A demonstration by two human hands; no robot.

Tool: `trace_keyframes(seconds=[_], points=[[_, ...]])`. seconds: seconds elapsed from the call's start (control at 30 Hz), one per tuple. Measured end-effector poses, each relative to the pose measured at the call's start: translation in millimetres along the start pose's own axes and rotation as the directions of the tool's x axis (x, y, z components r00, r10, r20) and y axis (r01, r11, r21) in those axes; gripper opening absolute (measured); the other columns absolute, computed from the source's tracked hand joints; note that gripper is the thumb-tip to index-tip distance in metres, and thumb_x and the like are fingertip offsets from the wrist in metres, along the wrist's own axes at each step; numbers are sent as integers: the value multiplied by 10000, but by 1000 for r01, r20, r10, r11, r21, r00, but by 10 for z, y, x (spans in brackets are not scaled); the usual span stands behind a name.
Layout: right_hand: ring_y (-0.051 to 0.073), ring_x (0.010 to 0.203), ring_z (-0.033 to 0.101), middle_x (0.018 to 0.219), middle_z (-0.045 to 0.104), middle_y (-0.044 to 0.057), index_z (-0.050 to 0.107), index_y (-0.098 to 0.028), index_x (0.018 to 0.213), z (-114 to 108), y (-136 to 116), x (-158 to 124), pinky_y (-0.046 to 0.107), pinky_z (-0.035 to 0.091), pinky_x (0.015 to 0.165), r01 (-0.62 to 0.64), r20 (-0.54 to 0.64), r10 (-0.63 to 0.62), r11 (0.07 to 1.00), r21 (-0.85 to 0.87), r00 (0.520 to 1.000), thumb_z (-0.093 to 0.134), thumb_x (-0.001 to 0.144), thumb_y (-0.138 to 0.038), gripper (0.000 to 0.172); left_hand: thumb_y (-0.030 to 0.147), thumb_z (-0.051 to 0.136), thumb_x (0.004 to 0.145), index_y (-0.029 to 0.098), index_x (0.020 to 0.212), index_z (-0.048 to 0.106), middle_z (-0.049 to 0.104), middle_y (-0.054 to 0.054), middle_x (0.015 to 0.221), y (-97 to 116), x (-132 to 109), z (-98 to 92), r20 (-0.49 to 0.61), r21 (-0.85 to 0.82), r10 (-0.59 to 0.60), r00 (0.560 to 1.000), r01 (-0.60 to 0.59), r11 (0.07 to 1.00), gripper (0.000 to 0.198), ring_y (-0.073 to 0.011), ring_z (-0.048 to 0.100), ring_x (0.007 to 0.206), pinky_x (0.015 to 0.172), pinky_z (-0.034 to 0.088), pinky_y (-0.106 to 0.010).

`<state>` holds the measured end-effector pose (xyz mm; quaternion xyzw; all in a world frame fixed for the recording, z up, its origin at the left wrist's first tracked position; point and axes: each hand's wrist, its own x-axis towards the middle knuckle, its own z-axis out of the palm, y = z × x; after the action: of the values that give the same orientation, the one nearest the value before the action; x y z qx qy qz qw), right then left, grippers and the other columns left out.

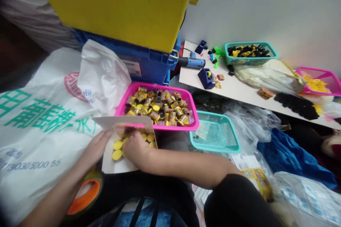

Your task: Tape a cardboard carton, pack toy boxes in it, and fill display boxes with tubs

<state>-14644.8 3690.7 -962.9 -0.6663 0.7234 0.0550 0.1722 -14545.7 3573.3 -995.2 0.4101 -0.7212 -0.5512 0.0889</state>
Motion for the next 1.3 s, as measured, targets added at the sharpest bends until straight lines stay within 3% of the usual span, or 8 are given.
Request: trace_keyframes(seconds=[0.17, 0.23, 0.33, 0.5, 0.67, 0.77, 1.0, 1.3], points=[[175, 733, 574, 878, 661, 25, 625, -232, 924, -847, 359, -654, 303, 445, 630, 191, 83, -214, 954, 231, 973, 578, 815, -223, 119, 668, 467, 748, 167, 957, 621, 675, -110, 1050, 19, 14, -5, 13, -17, -66, 998, 66, 998, 564, -281, 605, 1022, 933, 466, -370], [122, 605, 527, 731, 627, 1, 618, -208, 834, -1045, 756, -773, 260, 393, 559, 35, 62, -60, 938, 344, 996, 483, 868, -214, 139, 673, 459, 747, 173, 957, 614, 674, -106, 1050, 34, 15, -3, 20, -12, -97, 995, 98, 995, 564, -281, 605, 1021, 927, 472, -365], [165, 787, 568, 899, 657, 67, 647, -159, 1003, -887, 1403, -487, 284, 421, 693, -228, -110, 253, 953, 200, 961, 481, 784, -44, 298, 680, 461, 749, 173, 921, 619, 685, -100, 987, 45, 13, 4, 7, 5, -110, 994, 110, 994, 558, -280, 620, 965, 897, 487, -369], [170, 1053, 515, 1072, 632, 69, 655, -94, 1068, -357, 1856, 66, 333, 368, 958, 99, -165, -68, 978, 184, 984, 573, 747, -102, 332, 682, 495, 748, 157, 978, 646, 695, -102, 1004, 41, -18, -1, 16, -56, -102, 995, 103, 993, 593, -279, 629, 963, 874, 495, -372], [129, 697, 557, 874, 625, 49, 604, -152, 1043, -914, 1562, -718, 254, 473, 625, 45, -387, 129, 911, 411, 913, 668, 771, -309, 320, 695, 512, 750, 126, 1050, 634, 681, -123, 1066, 8, -13, -29, 124, -126, -112, 986, 128, 984, 655, -286, 619, 1008, 908, 473, -379], [123, 736, 586, 907, 623, 6, 588, -217, 1002, -1195, 1129, -1001, 230, 487, 611, 213, -291, -82, 865, 455, 953, 638, 817, -335, 224, 685, 461, 794, 94, 1117, 610, 653, -145, 1136, -12, -1, -24, 191, -153, -82, 978, 112, 982, 690, -286, 601, 1055, 948, 444, -387], [199, 827, 611, 1022, 606, 75, 539, -150, 1111, -371, 45, -49, 281, 445, 614, 376, 126, -425, 879, 293, 896, 453, 883, -159, 244, 636, 420, 823, 67, 1126, 601, 639, -146, 1161, 23, -19, -3, 150, -105, -29, 988, 45, 993, 670, -269, 569, 1106, 996, 403, -356], [167, 732, 583, 1116, 555, 76, 602, -253, 1155, -185, 105, -78, 285, 419, 626, 432, 192, -470, 877, 211, 861, 475, 893, -246, 291, 684, 426, 783, 81, 1083, 601, 655, -148, 1104, -29, 26, 7, 155, -103, -62, 986, 78, 992, 696, -282, 596, 1034, 929, 441, -377]])
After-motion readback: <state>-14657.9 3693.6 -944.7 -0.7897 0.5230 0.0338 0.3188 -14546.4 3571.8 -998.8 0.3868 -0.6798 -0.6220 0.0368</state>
